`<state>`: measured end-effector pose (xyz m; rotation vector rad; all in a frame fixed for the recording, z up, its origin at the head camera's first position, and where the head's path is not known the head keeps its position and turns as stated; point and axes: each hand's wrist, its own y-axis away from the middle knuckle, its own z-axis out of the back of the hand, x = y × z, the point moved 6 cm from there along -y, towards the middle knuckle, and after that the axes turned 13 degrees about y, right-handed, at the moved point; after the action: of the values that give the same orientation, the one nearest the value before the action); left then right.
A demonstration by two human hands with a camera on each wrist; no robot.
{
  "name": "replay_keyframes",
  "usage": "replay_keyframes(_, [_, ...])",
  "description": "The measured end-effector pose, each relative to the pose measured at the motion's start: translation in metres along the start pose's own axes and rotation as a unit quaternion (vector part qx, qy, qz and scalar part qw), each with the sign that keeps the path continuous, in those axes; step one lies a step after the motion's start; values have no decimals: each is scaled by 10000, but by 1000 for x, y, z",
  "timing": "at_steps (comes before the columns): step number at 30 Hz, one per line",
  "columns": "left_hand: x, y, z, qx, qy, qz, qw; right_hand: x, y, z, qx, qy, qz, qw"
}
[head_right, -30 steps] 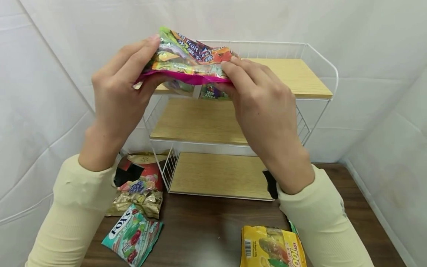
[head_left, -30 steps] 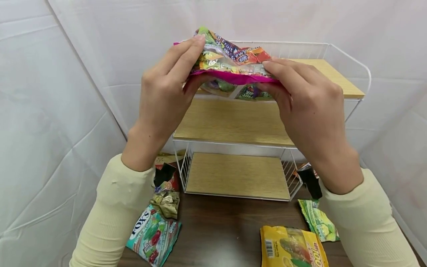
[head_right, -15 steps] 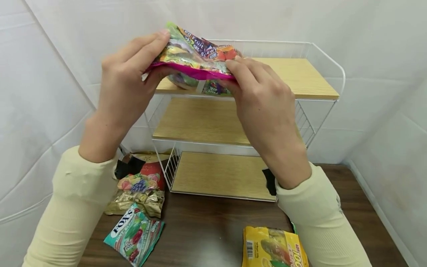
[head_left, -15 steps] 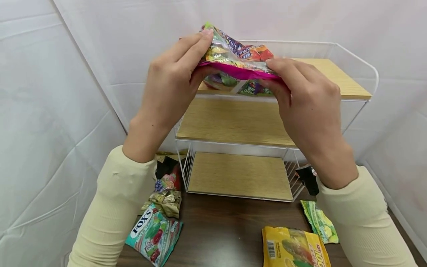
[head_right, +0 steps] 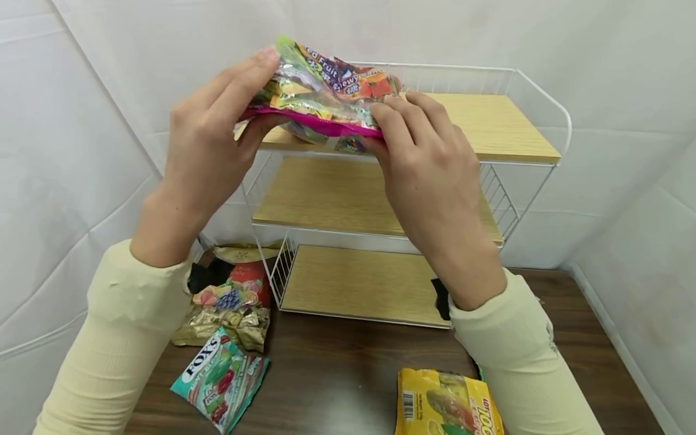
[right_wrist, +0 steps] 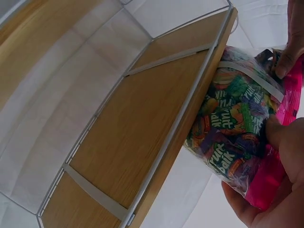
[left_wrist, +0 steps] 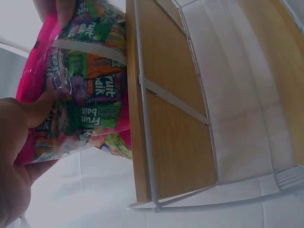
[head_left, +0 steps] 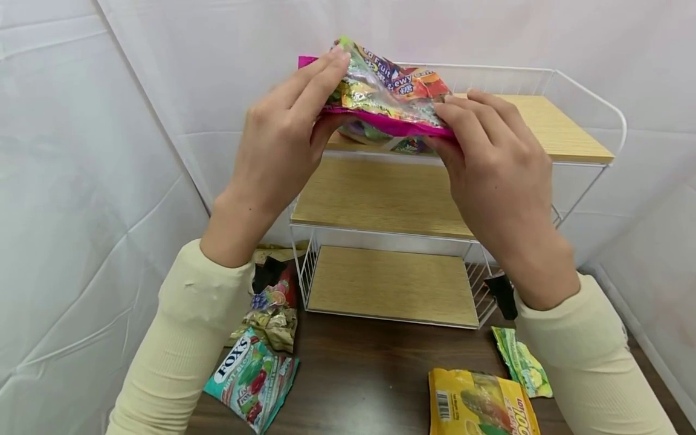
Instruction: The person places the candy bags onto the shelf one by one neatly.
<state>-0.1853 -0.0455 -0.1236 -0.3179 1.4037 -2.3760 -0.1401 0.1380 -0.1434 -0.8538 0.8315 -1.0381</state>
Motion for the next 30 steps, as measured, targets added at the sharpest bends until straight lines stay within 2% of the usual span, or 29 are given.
replay_keyframes(3, [-7, 4, -1, -287, -115, -437, 9986, 0, 1, 0, -41, 108, 152, 9998])
replay_keyframes(6, [-15, 8, -2, -746, -349, -846, 9930, 2, 2, -1, 24, 189, 256, 9995])
replay_keyframes(10, [-20, 12, -3, -1209, -559, -1158, 9843, 3, 1, -6, 232, 180, 228, 9993])
replay_keyframes(16, [-15, 15, -6, -1226, -455, -1040, 9859, 1, 3, -11, 435, 36, -73, 9990])
replay_keyframes(24, [-6, 19, -9, -1173, -263, -926, 9884, 3, 3, -19, 532, 68, -116, 9985])
replay_keyframes(30, [-1, 22, -14, -937, -338, -658, 9928, 1, 5, -24, 759, -79, -79, 9971])
